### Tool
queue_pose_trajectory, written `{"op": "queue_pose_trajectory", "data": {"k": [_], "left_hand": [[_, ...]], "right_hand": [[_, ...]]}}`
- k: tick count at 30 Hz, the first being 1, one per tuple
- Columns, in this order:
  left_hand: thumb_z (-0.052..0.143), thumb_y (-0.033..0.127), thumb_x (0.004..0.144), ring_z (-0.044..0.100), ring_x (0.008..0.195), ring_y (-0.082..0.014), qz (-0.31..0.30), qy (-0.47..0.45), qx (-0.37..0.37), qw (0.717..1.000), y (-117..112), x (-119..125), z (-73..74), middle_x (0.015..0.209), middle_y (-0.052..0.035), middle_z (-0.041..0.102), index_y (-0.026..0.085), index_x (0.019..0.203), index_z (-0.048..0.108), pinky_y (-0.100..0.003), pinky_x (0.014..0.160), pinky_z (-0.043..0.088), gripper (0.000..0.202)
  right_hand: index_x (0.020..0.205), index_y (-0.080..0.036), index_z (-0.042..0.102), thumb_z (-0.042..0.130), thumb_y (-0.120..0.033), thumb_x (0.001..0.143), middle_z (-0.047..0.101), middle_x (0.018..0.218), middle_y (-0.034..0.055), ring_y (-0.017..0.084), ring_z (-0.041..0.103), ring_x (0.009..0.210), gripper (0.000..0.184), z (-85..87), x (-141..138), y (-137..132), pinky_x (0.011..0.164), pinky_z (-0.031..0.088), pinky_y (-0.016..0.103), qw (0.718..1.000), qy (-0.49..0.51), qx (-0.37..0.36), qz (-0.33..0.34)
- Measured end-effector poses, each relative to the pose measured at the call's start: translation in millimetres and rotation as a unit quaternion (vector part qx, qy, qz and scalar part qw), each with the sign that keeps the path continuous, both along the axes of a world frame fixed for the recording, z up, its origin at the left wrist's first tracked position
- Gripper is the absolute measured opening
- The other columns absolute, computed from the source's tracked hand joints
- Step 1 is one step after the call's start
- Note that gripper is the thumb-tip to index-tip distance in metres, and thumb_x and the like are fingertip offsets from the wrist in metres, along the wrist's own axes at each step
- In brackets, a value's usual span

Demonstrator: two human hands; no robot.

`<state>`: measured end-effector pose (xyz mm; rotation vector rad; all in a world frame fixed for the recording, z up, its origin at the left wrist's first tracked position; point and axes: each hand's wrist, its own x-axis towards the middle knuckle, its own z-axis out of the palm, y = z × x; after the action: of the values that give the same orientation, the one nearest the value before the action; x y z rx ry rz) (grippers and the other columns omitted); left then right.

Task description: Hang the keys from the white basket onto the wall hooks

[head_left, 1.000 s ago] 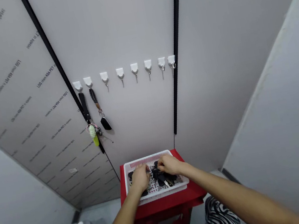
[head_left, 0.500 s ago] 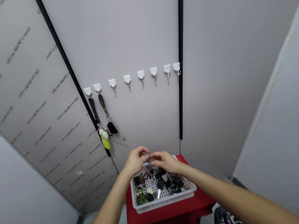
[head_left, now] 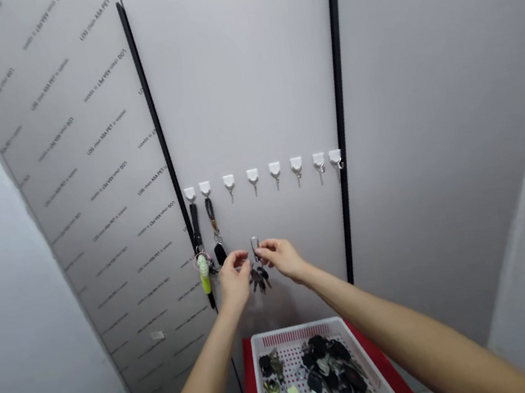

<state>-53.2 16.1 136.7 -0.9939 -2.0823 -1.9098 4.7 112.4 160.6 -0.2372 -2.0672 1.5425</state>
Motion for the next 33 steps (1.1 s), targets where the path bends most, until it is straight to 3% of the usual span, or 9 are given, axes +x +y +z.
{"op": "queue_pose_trajectory", "data": {"k": [5,10,14,22,25,27,30,33], "left_hand": [[0.042,0.014,0.063,0.048,0.082,-0.0124,0.039,0.108,0.000,0.993,3,-7,31.0,0.088,-0.0047,0.052,0.016,0.084,0.050,-0.024,0.070,0.039,0.022],[0.042,0.011,0.062,0.045,0.090,-0.0148,0.082,0.171,-0.025,0.981,11,-30,56.8,0.094,-0.0054,0.051,0.016,0.088,0.051,-0.027,0.078,0.036,0.028],[0.043,0.011,0.060,0.046,0.089,-0.0160,0.099,0.149,-0.033,0.983,16,-43,61.7,0.093,-0.0065,0.052,0.015,0.088,0.052,-0.029,0.078,0.035,0.030],[0.042,0.009,0.061,0.047,0.086,-0.0159,0.086,0.146,-0.078,0.982,17,-39,53.3,0.091,-0.0074,0.053,0.013,0.089,0.052,-0.028,0.078,0.036,0.030],[0.041,0.010,0.062,0.048,0.085,-0.0152,0.084,0.138,-0.090,0.983,14,-33,34.8,0.091,-0.0065,0.053,0.014,0.090,0.051,-0.028,0.077,0.036,0.030],[0.041,0.011,0.062,0.048,0.083,-0.0144,0.070,0.129,-0.099,0.984,11,-25,11.1,0.092,-0.0060,0.053,0.014,0.092,0.050,-0.028,0.076,0.036,0.031],[0.041,0.011,0.062,0.049,0.081,-0.0137,0.031,0.090,-0.145,0.985,8,-3,-40.3,0.091,-0.0061,0.053,0.014,0.093,0.050,-0.027,0.074,0.038,0.032],[0.040,0.010,0.063,0.049,0.081,-0.0134,-0.016,0.028,-0.225,0.974,6,24,-96.3,0.090,-0.0070,0.054,0.012,0.092,0.050,-0.027,0.074,0.038,0.032]], "right_hand": [[0.058,-0.013,0.048,0.046,-0.021,0.059,0.047,0.048,-0.0042,0.004,0.042,0.041,0.008,49.7,-38,-3,0.040,0.033,0.015,0.998,0.046,0.006,-0.039],[0.057,-0.012,0.050,0.045,-0.022,0.061,0.053,0.053,-0.0010,0.003,0.043,0.039,0.011,77.9,-67,0,0.040,0.035,0.015,0.995,0.049,0.020,-0.084],[0.059,-0.012,0.052,0.046,-0.022,0.062,0.056,0.056,0.0011,0.004,0.045,0.039,0.013,82.6,-80,5,0.040,0.036,0.015,0.991,0.034,0.035,-0.124],[0.065,-0.013,0.056,0.047,-0.024,0.062,0.057,0.059,0.0014,0.007,0.050,0.047,0.015,69.1,-85,21,0.047,0.038,0.018,0.983,0.007,0.099,-0.154],[0.073,-0.013,0.056,0.046,-0.025,0.062,0.058,0.065,0.0014,0.007,0.051,0.052,0.019,54.2,-69,28,0.052,0.039,0.018,0.975,0.025,0.137,-0.171],[0.076,-0.013,0.056,0.046,-0.024,0.063,0.058,0.065,0.0013,0.006,0.050,0.052,0.020,34.4,-49,31,0.052,0.039,0.018,0.975,0.013,0.163,-0.150],[0.074,-0.011,0.057,0.046,-0.018,0.062,0.059,0.061,0.0014,0.007,0.049,0.051,0.018,-12.3,-11,36,0.053,0.039,0.019,0.973,-0.075,0.206,-0.073],[0.073,-0.010,0.058,0.047,-0.014,0.060,0.060,0.067,0.0036,0.009,0.052,0.057,0.018,-69.3,29,42,0.057,0.039,0.019,0.947,-0.194,0.254,-0.013]]}}
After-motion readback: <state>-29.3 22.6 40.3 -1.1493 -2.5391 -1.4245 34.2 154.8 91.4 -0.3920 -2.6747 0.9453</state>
